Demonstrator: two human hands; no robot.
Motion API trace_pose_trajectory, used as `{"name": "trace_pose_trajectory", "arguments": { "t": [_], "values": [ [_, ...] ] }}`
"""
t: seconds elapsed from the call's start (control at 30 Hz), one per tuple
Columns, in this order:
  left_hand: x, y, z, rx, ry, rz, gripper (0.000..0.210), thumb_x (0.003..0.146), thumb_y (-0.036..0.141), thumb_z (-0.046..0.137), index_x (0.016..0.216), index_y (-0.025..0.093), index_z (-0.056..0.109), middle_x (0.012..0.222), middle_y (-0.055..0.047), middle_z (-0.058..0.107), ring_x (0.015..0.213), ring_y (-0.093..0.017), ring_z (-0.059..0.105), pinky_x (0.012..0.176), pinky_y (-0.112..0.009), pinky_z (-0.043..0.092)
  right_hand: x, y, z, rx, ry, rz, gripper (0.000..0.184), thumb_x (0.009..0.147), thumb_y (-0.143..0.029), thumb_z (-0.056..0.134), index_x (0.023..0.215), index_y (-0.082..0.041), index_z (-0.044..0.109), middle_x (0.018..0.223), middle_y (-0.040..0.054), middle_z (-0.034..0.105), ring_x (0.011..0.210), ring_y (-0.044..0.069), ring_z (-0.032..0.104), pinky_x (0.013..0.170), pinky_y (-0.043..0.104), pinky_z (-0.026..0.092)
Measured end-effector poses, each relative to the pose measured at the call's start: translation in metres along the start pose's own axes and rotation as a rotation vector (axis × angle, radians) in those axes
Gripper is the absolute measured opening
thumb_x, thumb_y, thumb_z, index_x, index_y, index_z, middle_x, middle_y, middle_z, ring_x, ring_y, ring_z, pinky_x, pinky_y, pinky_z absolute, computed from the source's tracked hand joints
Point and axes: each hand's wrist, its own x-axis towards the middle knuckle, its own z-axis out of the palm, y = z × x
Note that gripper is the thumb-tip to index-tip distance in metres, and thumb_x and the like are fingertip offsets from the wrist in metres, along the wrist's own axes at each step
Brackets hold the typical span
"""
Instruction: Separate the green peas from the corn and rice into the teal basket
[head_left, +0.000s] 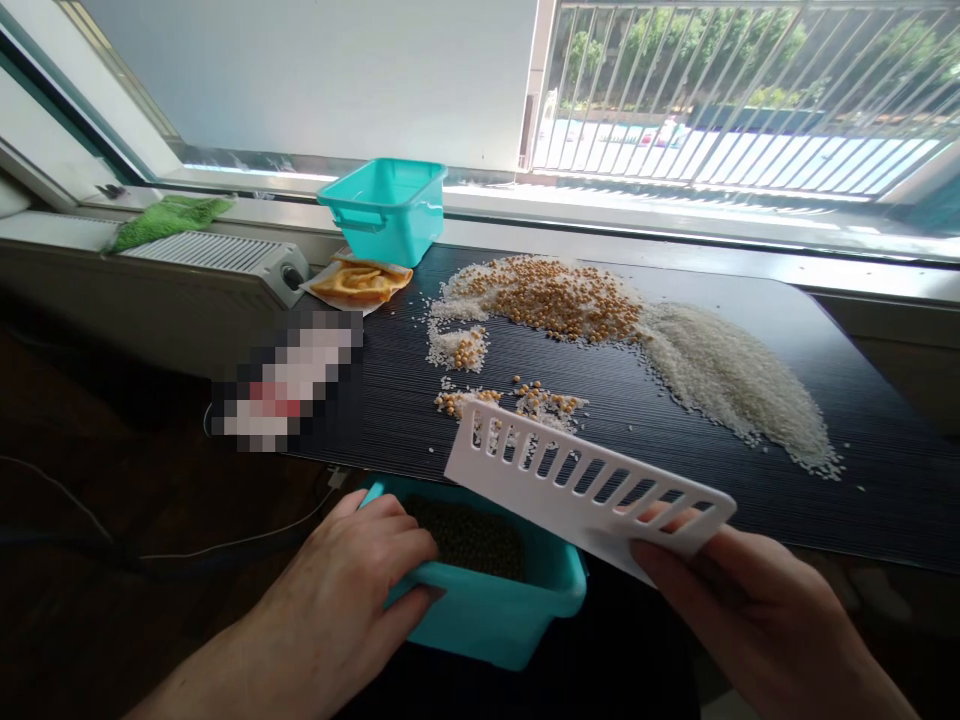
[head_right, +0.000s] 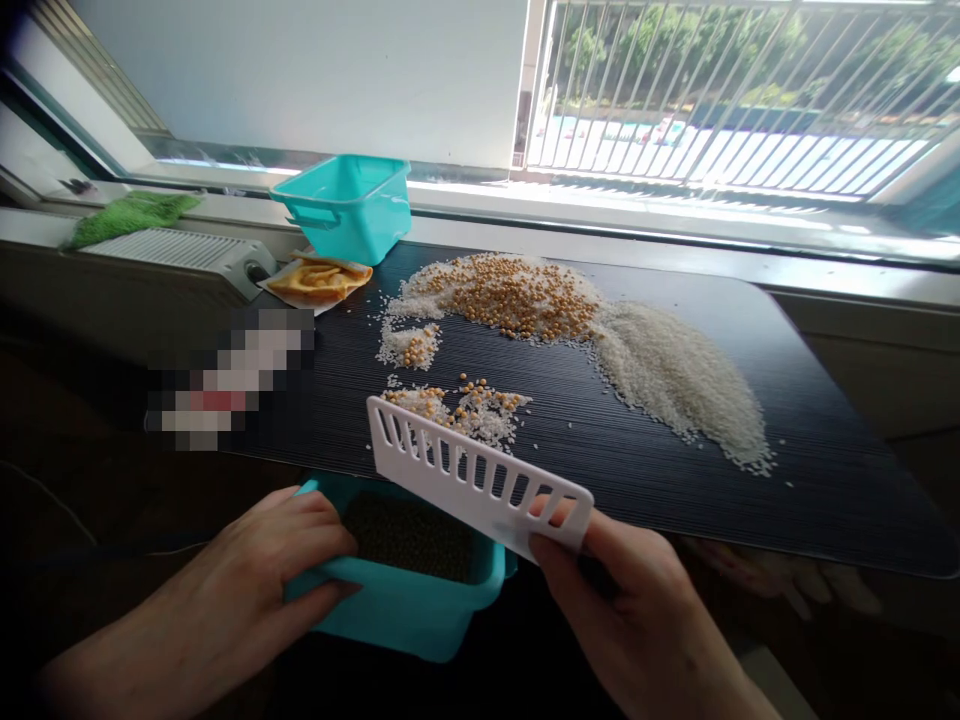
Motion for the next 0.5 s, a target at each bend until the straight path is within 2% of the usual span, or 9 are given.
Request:
{"name": "trace_pose_trajectory", "arguments": {
  "t": [0.1, 0.23, 0.43, 0.5],
  "values": [
    [0.001, -0.005, 0.002, -0.001, -0.047, 0.019, 0.014, 0.088, 0.012, 0.059, 0.078, 0.022, 0.064, 0.081, 0.002, 0.064, 0.081, -0.017, 0.057, 0.08, -0.032, 0.04, -0.006, 0.005, -0.001, -0.036, 0.05, 0.026, 0.017, 0.082, -0.033, 0.064, 0.09, -0.028, 0.079, 0.076, -0.0012, 0.079, 0.059, 0.02, 0.073, 0.059, 0.024, 0.061],
    [0.004, -0.008, 0.003, 0.002, -0.078, 0.017, 0.014, 0.088, 0.013, 0.059, 0.08, 0.023, 0.065, 0.081, 0.002, 0.064, 0.081, -0.017, 0.057, 0.081, -0.032, 0.04, -0.012, 0.012, -0.019, -0.124, 0.118, 0.081, 0.014, 0.078, -0.033, 0.066, 0.083, -0.029, 0.078, 0.076, -0.0017, 0.079, 0.06, 0.021, 0.074, 0.059, 0.024, 0.061],
    [0.007, 0.002, 0.0, -0.006, -0.099, -0.023, 0.016, 0.086, 0.009, 0.06, 0.075, 0.021, 0.063, 0.079, 0.003, 0.064, 0.081, -0.016, 0.058, 0.085, -0.031, 0.04, -0.019, 0.023, -0.034, -0.245, 0.321, 0.195, 0.012, 0.076, -0.035, 0.067, 0.082, -0.032, 0.077, 0.083, -0.0026, 0.08, 0.071, 0.024, 0.076, 0.062, 0.026, 0.061],
    [0.009, 0.003, 0.0, -0.006, -0.11, -0.031, 0.016, 0.085, 0.009, 0.059, 0.075, 0.021, 0.063, 0.08, 0.003, 0.065, 0.082, -0.016, 0.058, 0.083, -0.031, 0.041, -0.016, 0.023, -0.034, -0.226, 0.34, 0.21, 0.013, 0.076, -0.034, 0.067, 0.083, -0.031, 0.077, 0.085, -0.0023, 0.08, 0.072, 0.024, 0.076, 0.064, 0.026, 0.061]
  ]
}}
